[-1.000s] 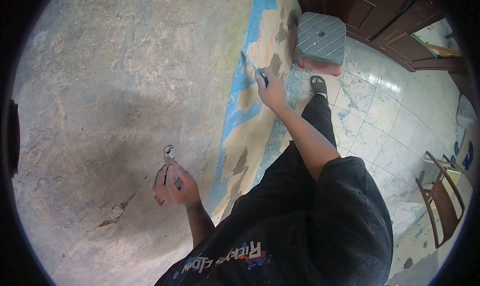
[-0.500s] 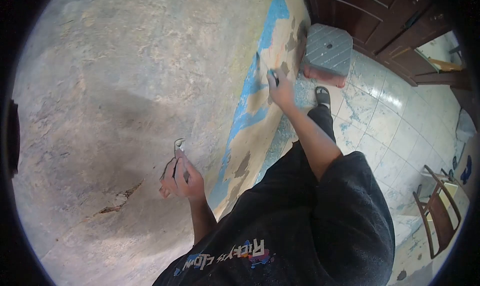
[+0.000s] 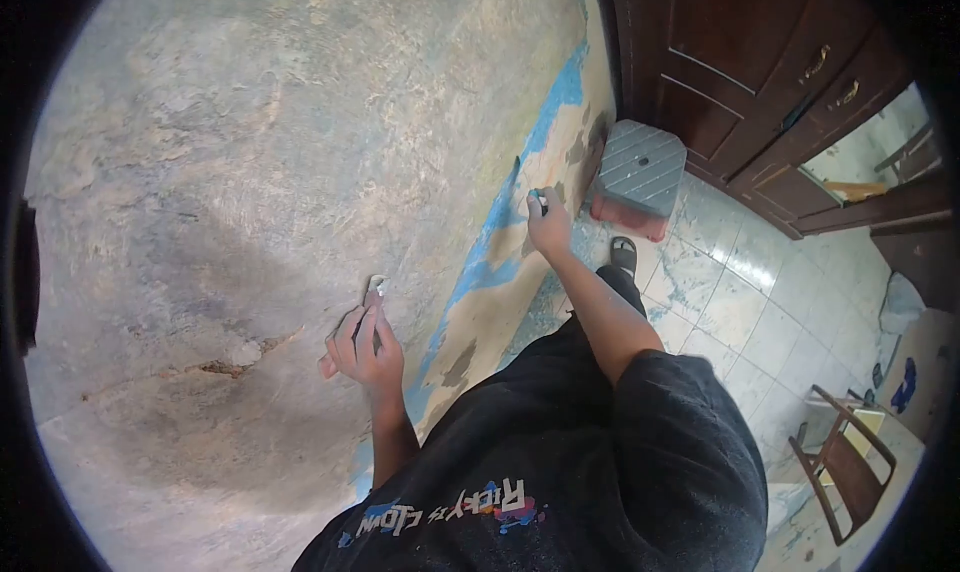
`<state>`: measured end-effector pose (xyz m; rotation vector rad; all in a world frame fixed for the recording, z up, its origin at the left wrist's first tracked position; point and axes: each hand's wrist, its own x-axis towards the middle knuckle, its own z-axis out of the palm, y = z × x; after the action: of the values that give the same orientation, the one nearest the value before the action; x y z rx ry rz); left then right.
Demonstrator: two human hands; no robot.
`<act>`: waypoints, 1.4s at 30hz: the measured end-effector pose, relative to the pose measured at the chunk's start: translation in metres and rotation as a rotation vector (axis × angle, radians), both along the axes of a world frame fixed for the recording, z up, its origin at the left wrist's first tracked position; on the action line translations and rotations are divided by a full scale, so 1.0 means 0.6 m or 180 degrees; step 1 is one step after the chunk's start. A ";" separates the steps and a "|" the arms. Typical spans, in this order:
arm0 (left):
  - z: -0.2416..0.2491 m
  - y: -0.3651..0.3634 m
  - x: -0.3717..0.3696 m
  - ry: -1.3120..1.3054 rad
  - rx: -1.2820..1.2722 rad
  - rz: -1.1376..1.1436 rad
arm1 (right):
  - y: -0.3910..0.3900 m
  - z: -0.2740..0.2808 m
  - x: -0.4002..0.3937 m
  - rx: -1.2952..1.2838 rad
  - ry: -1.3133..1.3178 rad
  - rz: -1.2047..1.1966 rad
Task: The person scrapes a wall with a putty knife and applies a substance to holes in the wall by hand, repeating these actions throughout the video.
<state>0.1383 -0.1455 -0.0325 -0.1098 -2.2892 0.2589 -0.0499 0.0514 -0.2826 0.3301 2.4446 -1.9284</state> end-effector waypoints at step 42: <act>0.020 0.006 0.009 0.0176 0.0149 0.0096 | 0.145 0.015 -0.198 -0.0987 -0.1748 0.0239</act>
<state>0.1435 -0.1418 -0.0207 -0.0438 -2.2418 0.2212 -0.1685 0.1384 -0.2736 0.6431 1.7665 -1.8346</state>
